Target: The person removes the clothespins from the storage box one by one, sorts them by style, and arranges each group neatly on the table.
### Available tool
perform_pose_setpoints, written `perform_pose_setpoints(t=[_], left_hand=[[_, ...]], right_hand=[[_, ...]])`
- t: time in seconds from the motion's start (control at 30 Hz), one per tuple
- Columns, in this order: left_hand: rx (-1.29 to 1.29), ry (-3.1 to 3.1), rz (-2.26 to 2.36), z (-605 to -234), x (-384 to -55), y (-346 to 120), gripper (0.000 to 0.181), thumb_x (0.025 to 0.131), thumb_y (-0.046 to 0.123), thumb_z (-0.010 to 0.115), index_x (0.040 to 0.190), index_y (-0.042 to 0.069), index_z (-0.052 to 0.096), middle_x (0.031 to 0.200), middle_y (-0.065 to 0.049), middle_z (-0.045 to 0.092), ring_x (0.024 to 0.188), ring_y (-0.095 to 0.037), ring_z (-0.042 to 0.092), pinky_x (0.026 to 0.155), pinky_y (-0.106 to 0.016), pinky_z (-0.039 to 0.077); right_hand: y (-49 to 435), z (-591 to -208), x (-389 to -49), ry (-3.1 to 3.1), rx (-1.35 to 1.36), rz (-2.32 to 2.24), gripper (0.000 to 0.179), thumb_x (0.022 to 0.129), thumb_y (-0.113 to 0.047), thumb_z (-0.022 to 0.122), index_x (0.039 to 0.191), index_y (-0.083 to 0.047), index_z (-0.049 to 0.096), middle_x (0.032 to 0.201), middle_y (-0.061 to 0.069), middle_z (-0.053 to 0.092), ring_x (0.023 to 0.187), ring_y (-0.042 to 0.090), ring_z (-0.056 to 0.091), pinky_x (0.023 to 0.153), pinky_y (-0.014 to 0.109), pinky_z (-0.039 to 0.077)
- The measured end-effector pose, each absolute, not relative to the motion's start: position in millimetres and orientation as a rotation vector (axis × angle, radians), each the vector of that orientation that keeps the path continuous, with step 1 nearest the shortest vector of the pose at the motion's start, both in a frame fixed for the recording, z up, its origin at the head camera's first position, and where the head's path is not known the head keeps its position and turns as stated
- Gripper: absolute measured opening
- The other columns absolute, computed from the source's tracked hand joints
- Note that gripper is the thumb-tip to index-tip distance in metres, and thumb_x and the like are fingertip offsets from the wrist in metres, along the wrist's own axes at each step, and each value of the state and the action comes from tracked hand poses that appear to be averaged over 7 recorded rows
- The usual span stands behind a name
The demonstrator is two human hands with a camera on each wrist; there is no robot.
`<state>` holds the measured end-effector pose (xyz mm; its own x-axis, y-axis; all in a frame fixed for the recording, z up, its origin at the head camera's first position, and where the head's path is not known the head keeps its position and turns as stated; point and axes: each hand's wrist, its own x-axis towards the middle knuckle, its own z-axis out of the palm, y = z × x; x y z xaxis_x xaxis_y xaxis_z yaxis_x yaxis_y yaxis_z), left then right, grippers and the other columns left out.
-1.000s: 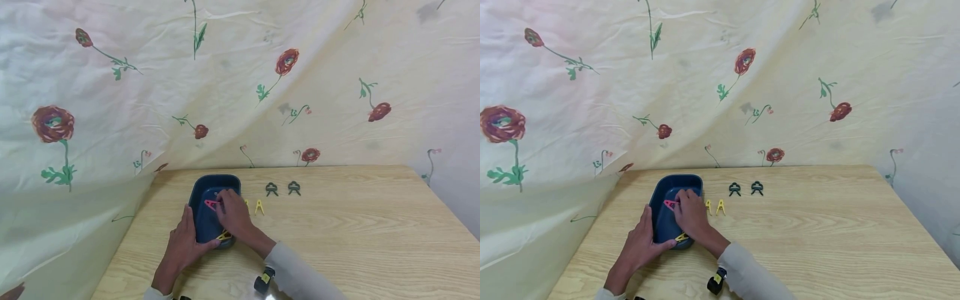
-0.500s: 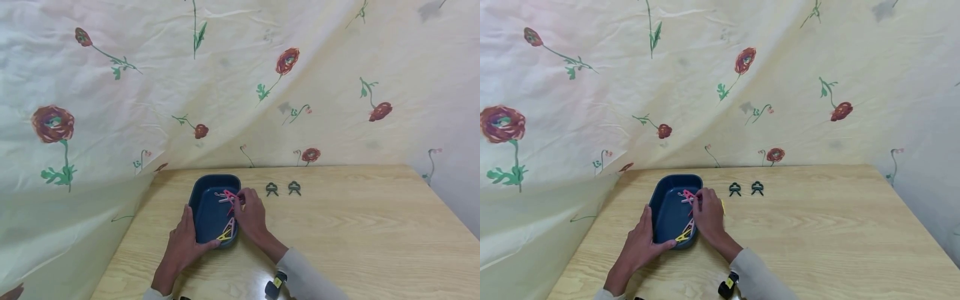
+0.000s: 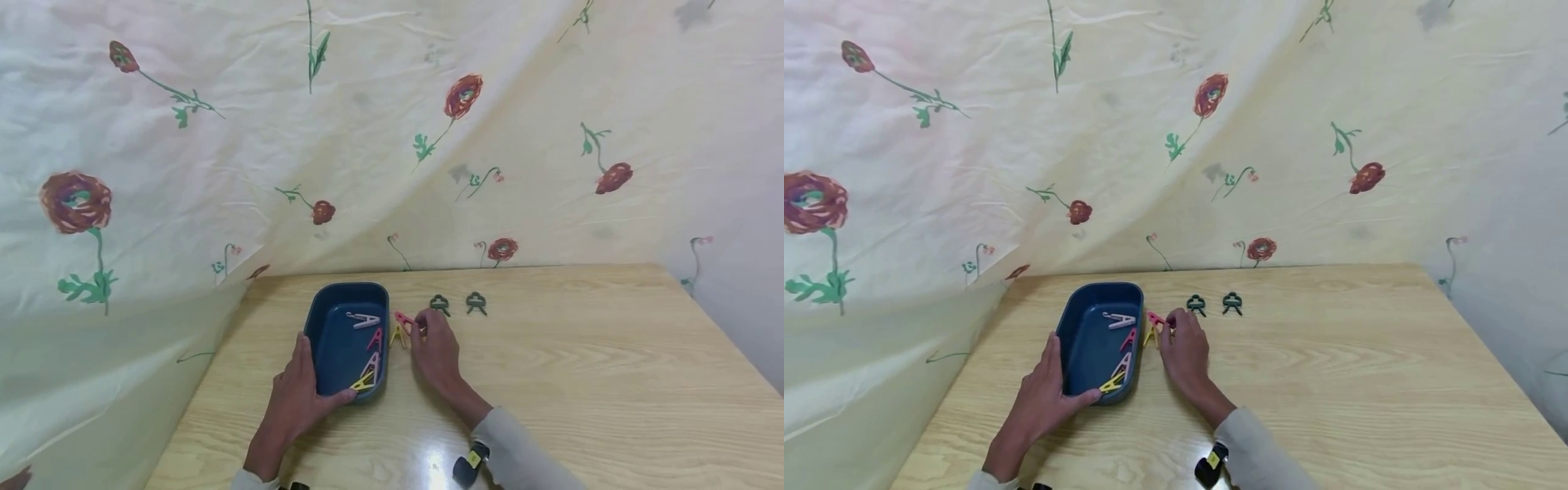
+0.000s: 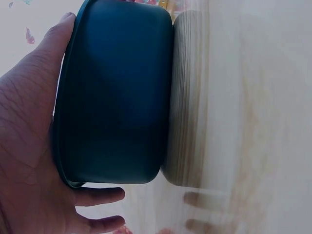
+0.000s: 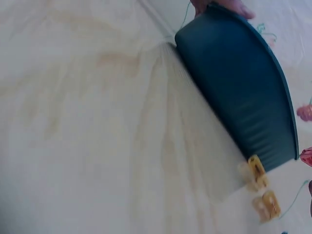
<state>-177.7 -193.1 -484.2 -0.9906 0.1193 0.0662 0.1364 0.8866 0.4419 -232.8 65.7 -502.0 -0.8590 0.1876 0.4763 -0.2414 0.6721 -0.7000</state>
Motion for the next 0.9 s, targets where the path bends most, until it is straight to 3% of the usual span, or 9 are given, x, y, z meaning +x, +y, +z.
perform_pose_setpoints(t=[0.43, 0.7, 0.9], left_hand=[[-0.221, -3.01, -0.725, -483.1, -177.4, -193.6, 0.135, 0.073, 0.078, 0.067, 0.158, 0.004, -0.006, 0.165, -0.02, -0.002, 0.147, -0.045, 0.019, 0.106, -0.07, 0.026], [-0.198, -3.01, -0.742, -484.0, -175.8, -194.2, 0.135, 0.073, 0.079, 0.066, 0.159, 0.004, -0.007, 0.165, -0.02, -0.003, 0.147, -0.045, 0.018, 0.105, -0.072, 0.024], [-0.218, -3.011, -0.734, -483.2, -176.4, -192.0, 0.134, 0.073, 0.078, 0.067, 0.158, 0.003, -0.005, 0.165, -0.02, -0.003, 0.148, -0.045, 0.017, 0.105, -0.072, 0.026]], right_hand=[[104.3, -516.8, -231.8, -2.445, -0.15, 1.01, 0.007, 0.093, -0.013, 0.062, 0.097, -0.007, 0.062, 0.091, 0.01, 0.061, 0.078, 0.026, 0.062, 0.062, 0.042, 0.047], [115.7, -521.4, -226.9, -2.573, -0.162, 0.896, 0.015, 0.092, -0.02, 0.068, 0.087, -0.008, 0.06, 0.077, 0.006, 0.054, 0.066, 0.022, 0.049, 0.059, 0.037, 0.036], [121.1, -523.8, -225.7, -2.592, -0.184, 0.814, 0.02, 0.089, -0.022, 0.07, 0.08, -0.009, 0.058, 0.069, 0.004, 0.052, 0.064, 0.024, 0.048, 0.058, 0.038, 0.036]])
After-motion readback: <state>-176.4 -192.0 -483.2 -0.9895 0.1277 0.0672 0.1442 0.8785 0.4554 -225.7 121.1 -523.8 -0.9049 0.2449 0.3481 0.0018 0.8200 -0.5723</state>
